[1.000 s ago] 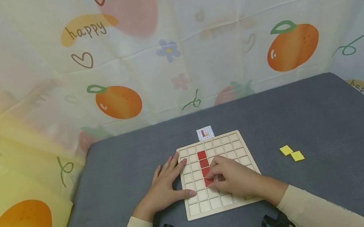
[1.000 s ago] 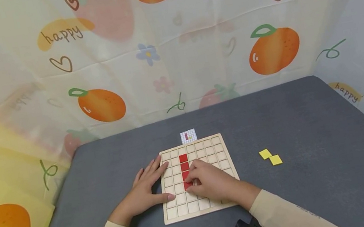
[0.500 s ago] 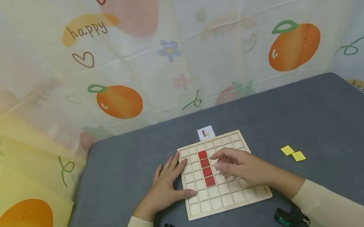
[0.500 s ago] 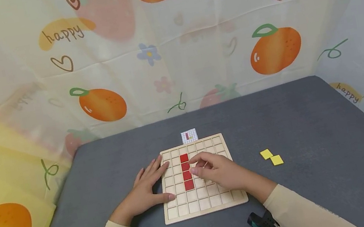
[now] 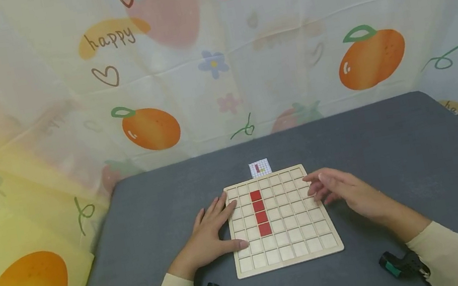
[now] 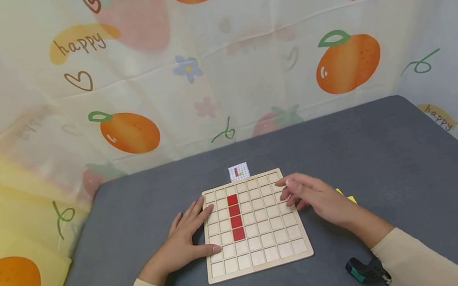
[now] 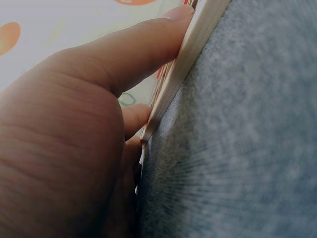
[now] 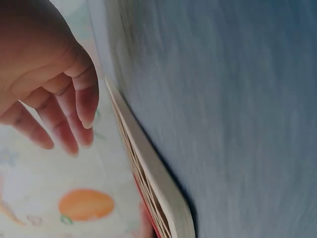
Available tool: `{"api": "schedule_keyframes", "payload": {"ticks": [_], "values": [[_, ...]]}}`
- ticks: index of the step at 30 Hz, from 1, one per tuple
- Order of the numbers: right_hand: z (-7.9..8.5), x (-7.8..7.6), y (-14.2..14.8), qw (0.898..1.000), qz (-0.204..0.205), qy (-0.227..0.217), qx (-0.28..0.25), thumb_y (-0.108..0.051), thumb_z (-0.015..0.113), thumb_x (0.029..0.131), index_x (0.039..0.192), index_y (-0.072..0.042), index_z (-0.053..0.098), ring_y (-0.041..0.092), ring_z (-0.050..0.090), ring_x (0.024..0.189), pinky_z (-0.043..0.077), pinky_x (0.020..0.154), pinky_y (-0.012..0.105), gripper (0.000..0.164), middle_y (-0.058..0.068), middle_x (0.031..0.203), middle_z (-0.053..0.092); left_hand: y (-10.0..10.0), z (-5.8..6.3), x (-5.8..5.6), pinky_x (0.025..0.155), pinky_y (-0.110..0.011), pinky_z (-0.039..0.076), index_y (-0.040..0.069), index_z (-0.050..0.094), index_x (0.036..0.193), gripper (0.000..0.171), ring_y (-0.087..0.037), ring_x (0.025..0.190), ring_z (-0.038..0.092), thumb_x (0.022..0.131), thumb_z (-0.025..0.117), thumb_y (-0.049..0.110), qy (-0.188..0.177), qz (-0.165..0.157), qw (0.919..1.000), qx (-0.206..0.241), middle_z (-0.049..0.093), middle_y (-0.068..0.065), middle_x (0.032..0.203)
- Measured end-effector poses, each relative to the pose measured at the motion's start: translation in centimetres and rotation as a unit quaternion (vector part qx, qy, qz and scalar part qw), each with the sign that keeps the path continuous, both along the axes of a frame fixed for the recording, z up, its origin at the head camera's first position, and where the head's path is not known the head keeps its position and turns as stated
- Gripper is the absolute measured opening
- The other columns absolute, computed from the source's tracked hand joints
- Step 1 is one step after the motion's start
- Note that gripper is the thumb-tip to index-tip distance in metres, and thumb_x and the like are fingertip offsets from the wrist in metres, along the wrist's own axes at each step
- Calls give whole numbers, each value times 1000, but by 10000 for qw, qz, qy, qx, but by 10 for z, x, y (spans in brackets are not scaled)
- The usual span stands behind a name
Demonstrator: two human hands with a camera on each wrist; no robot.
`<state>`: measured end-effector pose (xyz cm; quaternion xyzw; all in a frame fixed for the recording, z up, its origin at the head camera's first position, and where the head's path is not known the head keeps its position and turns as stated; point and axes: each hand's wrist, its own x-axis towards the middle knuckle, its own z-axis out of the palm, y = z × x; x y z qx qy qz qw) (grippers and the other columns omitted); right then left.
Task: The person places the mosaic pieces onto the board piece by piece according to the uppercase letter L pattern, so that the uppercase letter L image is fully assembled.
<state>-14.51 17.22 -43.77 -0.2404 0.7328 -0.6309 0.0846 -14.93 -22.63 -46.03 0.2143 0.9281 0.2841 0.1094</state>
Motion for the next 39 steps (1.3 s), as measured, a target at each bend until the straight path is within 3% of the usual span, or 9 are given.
{"api": "schedule_keyframes", "payload": {"ticks": [8, 12, 18, 22, 26, 29, 33, 39], "values": [[6, -8, 51, 9962, -640, 233, 536, -25, 31, 123, 151, 11, 52, 30, 69, 109, 57, 89, 31, 51, 25, 126, 64, -1, 0, 0, 126, -64, -7, 20, 34, 173, 109, -27, 166, 1, 87, 85, 64, -3, -39, 10000, 54, 7, 2, 182], [6, -12, 72, 9905, -950, 10, 993, -31, 30, 123, 154, 9, 51, 27, 69, 109, 57, 88, 30, 55, 23, 129, 65, 0, 0, 0, 126, -64, -7, 20, 35, 173, 109, -28, 166, 2, 87, 85, 64, -14, -35, 10000, 58, 7, 2, 182], [5, -18, 94, 9759, -1071, -577, 1814, -42, 31, 121, 153, 12, 52, 29, 69, 112, 57, 88, 30, 65, 22, 131, 67, 0, 0, 1, 126, -63, -7, 19, 36, 173, 109, -27, 166, 1, 86, 85, 64, -7, -32, 10000, 91, 7, 2, 182], [2, -20, 100, 9664, -1010, -584, 2290, -41, 39, 120, 149, 11, 57, 35, 67, 118, 56, 92, 37, 62, 21, 132, 69, 0, 0, 1, 126, -63, -7, 20, 35, 173, 109, -26, 166, 1, 87, 85, 64, -5, -28, 9999, 100, 7, 2, 182], [1, -18, 102, 9597, -843, -347, 2660, -36, 53, 117, 142, 5, 66, 33, 67, 116, 55, 92, 46, 49, 15, 128, 70, -1, 0, 1, 126, -63, -7, 20, 35, 173, 109, -26, 166, 1, 86, 85, 64, -6, -23, 10000, 95, 7, 2, 182], [-2, -17, 104, 9582, -684, -123, 2776, -28, 68, 111, 137, 3, 69, 26, 65, 108, 55, 86, 41, 41, 9, 122, 69, -1, 0, 1, 126, -63, -7, 20, 35, 173, 109, -26, 166, 1, 86, 85, 64, -14, -29, 10000, 87, 7, 2, 182], [-7, -18, 104, 9526, -555, 326, 2973, -24, 83, 100, 131, 3, 71, 19, 58, 98, 52, 80, 34, 42, 4, 114, 63, -1, -1, 1, 126, -63, -7, 20, 34, 173, 110, -27, 166, 1, 86, 85, 65, -34, -22, 10000, 80, 7, 2, 182], [-9, -18, 100, 9449, -600, 616, 3160, -25, 89, 95, 125, -2, 72, 19, 54, 96, 51, 80, 36, 42, 2, 111, 60, -1, -1, 0, 126, -63, -7, 21, 34, 173, 110, -25, 166, 1, 86, 85, 65, -26, -20, 10000, 66, 7, 4, 182]]}}
